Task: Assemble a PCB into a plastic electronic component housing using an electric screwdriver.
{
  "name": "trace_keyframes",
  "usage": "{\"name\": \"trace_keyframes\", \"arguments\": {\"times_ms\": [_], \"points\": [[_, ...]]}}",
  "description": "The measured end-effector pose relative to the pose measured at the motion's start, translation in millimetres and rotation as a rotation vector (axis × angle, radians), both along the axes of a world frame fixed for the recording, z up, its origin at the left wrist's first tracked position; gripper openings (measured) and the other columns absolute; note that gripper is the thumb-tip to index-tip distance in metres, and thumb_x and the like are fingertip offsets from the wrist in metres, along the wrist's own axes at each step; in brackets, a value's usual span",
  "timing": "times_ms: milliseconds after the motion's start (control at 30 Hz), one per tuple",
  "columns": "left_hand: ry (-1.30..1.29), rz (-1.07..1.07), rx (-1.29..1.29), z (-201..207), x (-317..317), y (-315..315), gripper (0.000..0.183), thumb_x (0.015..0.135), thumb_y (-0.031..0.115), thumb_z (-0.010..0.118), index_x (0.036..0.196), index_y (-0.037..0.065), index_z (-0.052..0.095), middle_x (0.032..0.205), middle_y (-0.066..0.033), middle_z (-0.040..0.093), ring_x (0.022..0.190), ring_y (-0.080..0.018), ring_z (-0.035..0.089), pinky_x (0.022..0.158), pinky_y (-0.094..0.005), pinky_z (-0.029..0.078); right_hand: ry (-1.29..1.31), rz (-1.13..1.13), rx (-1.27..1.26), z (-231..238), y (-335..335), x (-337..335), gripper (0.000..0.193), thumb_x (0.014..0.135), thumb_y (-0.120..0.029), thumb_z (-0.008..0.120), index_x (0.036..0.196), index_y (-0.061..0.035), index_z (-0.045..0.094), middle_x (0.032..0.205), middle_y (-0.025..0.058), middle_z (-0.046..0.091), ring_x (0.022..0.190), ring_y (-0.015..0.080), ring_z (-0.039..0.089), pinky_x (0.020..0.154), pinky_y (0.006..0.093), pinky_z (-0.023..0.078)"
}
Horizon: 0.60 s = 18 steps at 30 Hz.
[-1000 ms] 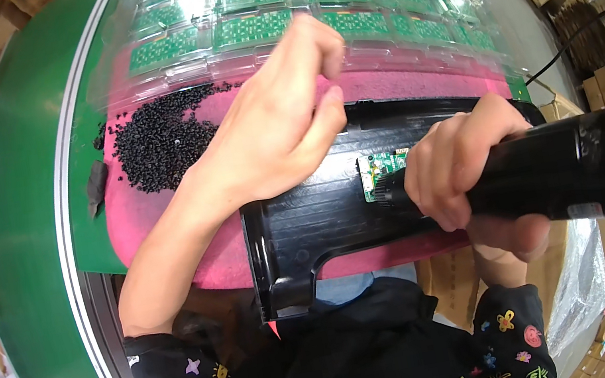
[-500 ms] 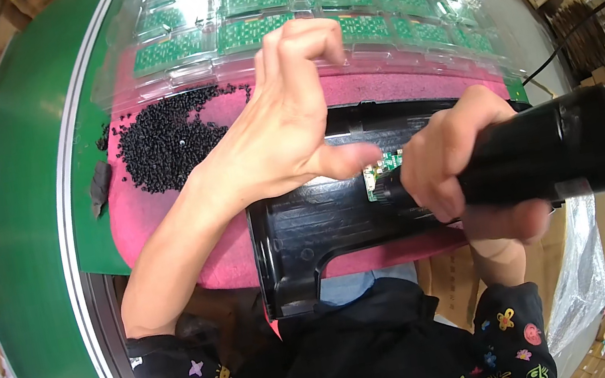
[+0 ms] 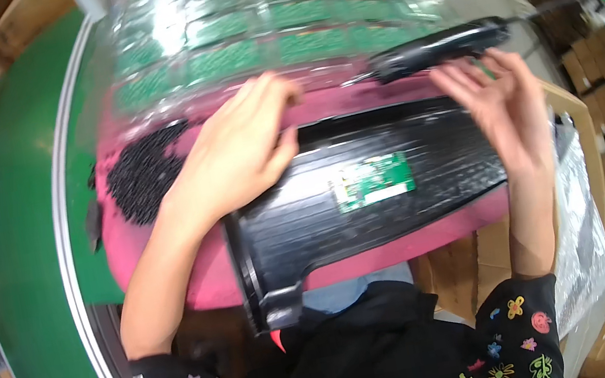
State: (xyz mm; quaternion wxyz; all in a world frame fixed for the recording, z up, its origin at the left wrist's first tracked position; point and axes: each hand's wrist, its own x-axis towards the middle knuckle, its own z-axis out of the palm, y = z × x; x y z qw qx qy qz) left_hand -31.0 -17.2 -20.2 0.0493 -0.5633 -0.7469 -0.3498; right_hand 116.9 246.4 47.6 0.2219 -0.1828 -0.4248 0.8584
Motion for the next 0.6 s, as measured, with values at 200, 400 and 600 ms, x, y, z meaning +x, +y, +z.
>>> {"name": "trace_keyframes", "arguments": {"times_ms": [200, 400, 600], "points": [[0.008, 0.09, -0.25, 11.7, 18.7, 8.3, 0.019, 0.083, 0.01, 0.065, 0.099, 0.001, 0.057, 0.092, -0.0192, 0.057, 0.09, -0.0395, 0.057, 0.075, -0.0449, 0.046, -0.097, -0.092, 0.736, 4.8, 64.3, 75.4, 0.032, 0.09, -0.004, 0.058, 0.121, 0.0, 0.052, 0.111, 0.0071, 0.058, 0.084, 0.0137, 0.061, 0.074, 0.0307, 0.055], [0.061, 0.194, -0.255, 36.0, 44.5, 11.0, 0.014, 0.078, 0.0, 0.065, 0.091, -0.003, 0.058, 0.081, -0.0211, 0.056, 0.078, -0.0427, 0.056, 0.065, -0.0448, 0.042, -0.753, -0.396, 1.669, -8.2, 210.9, 206.7, 0.059, 0.08, -0.02, 0.073, 0.129, -0.0029, 0.045, 0.119, 0.0174, 0.056, 0.101, 0.0265, 0.059, 0.089, 0.0381, 0.048], [0.155, 0.208, 0.041, 67.3, 72.2, -2.3, 0.02, 0.078, -0.018, 0.054, 0.094, -0.006, 0.059, 0.088, -0.0185, 0.058, 0.083, -0.0348, 0.06, 0.078, -0.0364, 0.047, -1.842, -0.219, 1.337, -115.8, 308.3, 396.6, 0.117, 0.068, -0.067, 0.073, 0.152, -0.008, 0.018, 0.154, 0.0278, 0.019, 0.141, 0.0496, 0.018, 0.115, 0.0515, 0.02]]}}
